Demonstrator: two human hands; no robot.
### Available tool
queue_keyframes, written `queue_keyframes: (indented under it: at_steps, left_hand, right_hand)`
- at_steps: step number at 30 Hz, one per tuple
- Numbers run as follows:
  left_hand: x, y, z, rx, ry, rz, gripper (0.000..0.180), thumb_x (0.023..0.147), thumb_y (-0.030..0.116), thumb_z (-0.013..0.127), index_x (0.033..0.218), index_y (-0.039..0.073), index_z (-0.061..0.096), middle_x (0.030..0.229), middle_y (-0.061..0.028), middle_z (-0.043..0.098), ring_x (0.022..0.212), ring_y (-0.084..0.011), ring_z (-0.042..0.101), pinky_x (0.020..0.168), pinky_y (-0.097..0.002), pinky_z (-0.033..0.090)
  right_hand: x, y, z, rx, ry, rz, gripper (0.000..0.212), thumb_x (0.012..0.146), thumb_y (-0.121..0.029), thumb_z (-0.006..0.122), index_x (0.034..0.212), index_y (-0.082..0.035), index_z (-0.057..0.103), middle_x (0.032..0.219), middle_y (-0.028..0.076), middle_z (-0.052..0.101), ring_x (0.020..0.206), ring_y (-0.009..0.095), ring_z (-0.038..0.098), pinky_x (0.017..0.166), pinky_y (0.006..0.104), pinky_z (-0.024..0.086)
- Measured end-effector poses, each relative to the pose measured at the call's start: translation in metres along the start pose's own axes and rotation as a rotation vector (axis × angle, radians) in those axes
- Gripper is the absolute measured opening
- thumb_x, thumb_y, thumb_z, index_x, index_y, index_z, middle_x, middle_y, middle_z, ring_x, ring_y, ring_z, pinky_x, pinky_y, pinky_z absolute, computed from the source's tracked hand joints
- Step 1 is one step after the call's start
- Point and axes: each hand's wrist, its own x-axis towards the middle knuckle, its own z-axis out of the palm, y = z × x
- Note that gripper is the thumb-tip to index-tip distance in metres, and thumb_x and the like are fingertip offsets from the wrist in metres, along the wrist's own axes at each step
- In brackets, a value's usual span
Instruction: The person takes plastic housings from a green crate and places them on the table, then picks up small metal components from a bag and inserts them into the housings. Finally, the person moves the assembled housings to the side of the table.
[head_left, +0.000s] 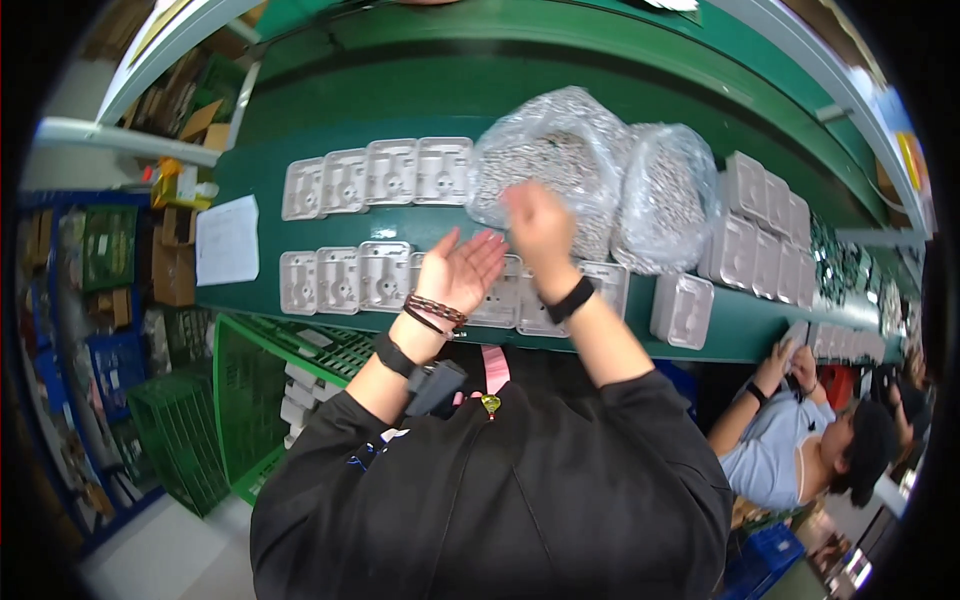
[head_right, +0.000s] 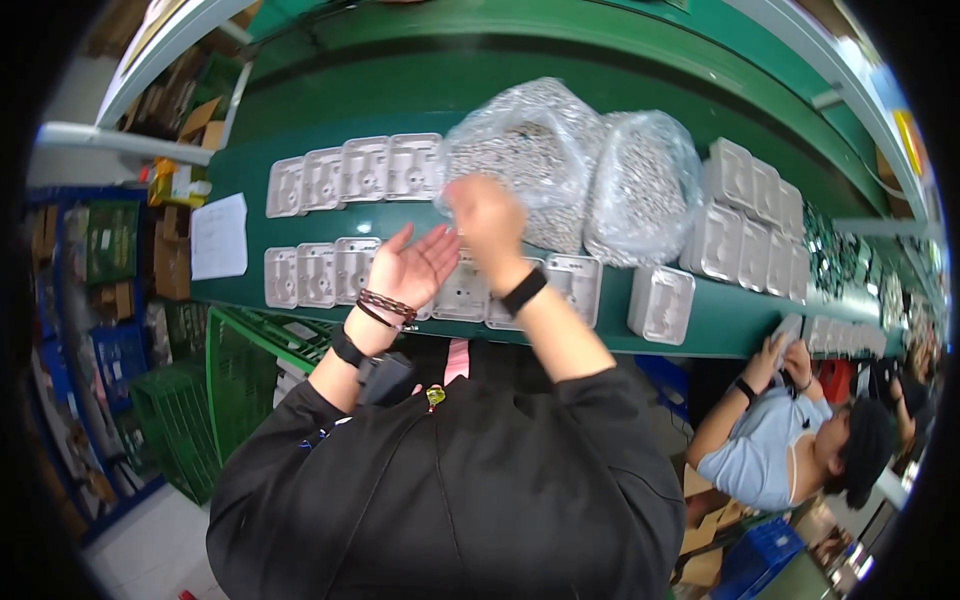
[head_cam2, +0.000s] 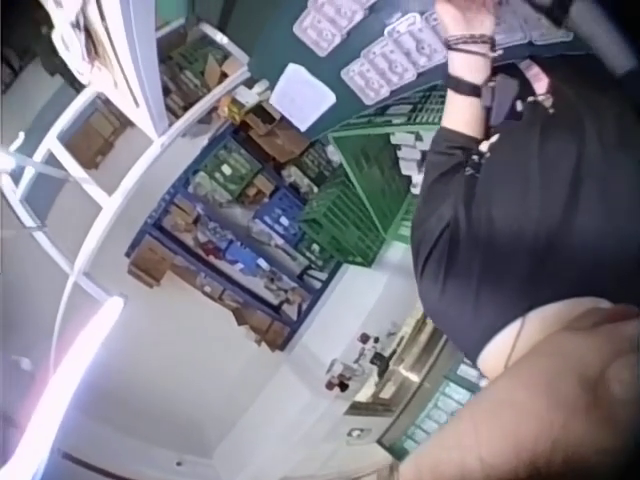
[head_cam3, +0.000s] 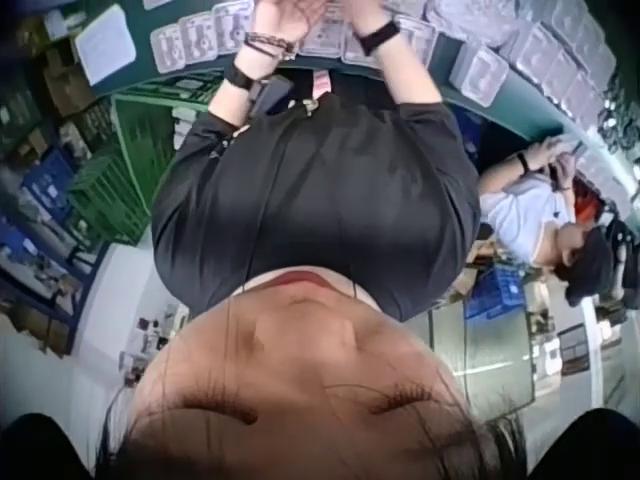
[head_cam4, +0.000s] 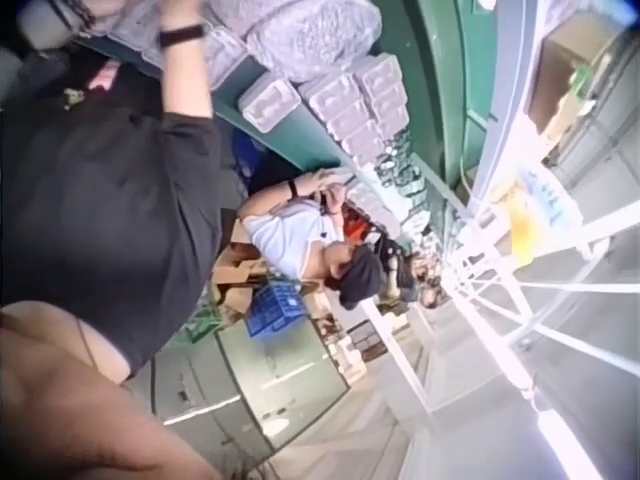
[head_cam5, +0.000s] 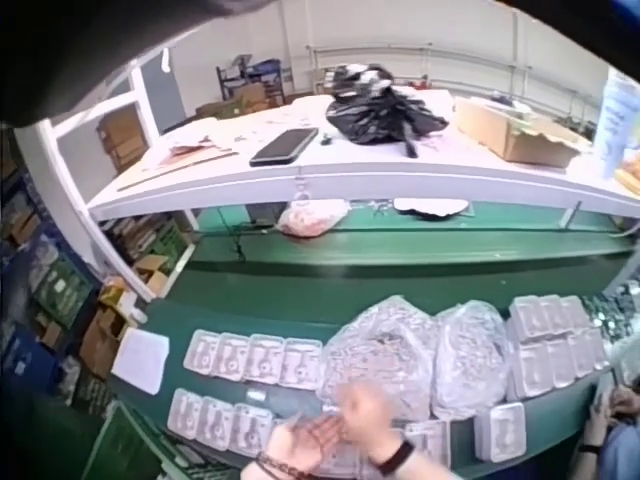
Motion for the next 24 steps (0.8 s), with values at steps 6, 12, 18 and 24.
queue_keyframes:
  at_steps: [6, 12, 18, 24]
  left_hand:
    - [0.009, -0.071, 0.010, -0.036, -0.396, -0.081, 0.036, 0.090, 0.034, 0.036, 0.101, 0.003, 0.052, 0.105, -0.0129, 0.055, 0.104, -0.0249, 0.050, 0.093, -0.0366, 0.038]
    - [0.029, -0.110, 0.004, -0.291, -0.424, -0.354, 0.038, 0.090, 0.037, 0.037, 0.103, 0.004, 0.051, 0.107, -0.0121, 0.054, 0.104, -0.0245, 0.050, 0.092, -0.0360, 0.039]
    - [0.059, -0.125, -0.012, -0.621, -0.544, -0.574, 0.038, 0.090, 0.038, 0.037, 0.106, 0.006, 0.050, 0.108, -0.0106, 0.053, 0.103, -0.0233, 0.050, 0.091, -0.0348, 0.039]
    - [0.052, -0.132, 0.022, -0.311, -0.462, -0.507, 0.040, 0.090, 0.040, 0.037, 0.103, 0.006, 0.051, 0.105, -0.0099, 0.054, 0.100, -0.0222, 0.051, 0.089, -0.0342, 0.040]
  right_hand:
    - [-0.058, -0.039, -0.049, -0.126, 0.009, -0.108, 0.013, 0.072, -0.008, 0.056, 0.085, -0.008, 0.056, 0.075, 0.006, 0.055, 0.072, 0.026, 0.051, 0.059, 0.0346, 0.040]
    - [-0.086, -0.009, -0.080, -0.092, 0.071, -0.205, 0.021, 0.069, -0.011, 0.056, 0.089, -0.010, 0.057, 0.081, 0.003, 0.056, 0.079, 0.022, 0.052, 0.074, 0.0387, 0.039]
    - [-0.088, -0.002, -0.100, -0.206, 0.146, -0.257, 0.022, 0.069, -0.008, 0.054, 0.091, -0.009, 0.057, 0.083, 0.001, 0.057, 0.087, 0.019, 0.053, 0.085, 0.0413, 0.033]
    - [-0.082, 0.000, -0.117, -0.201, 0.047, -0.168, 0.024, 0.070, -0.009, 0.055, 0.094, -0.008, 0.057, 0.088, 0.004, 0.057, 0.091, 0.023, 0.052, 0.086, 0.0389, 0.032]
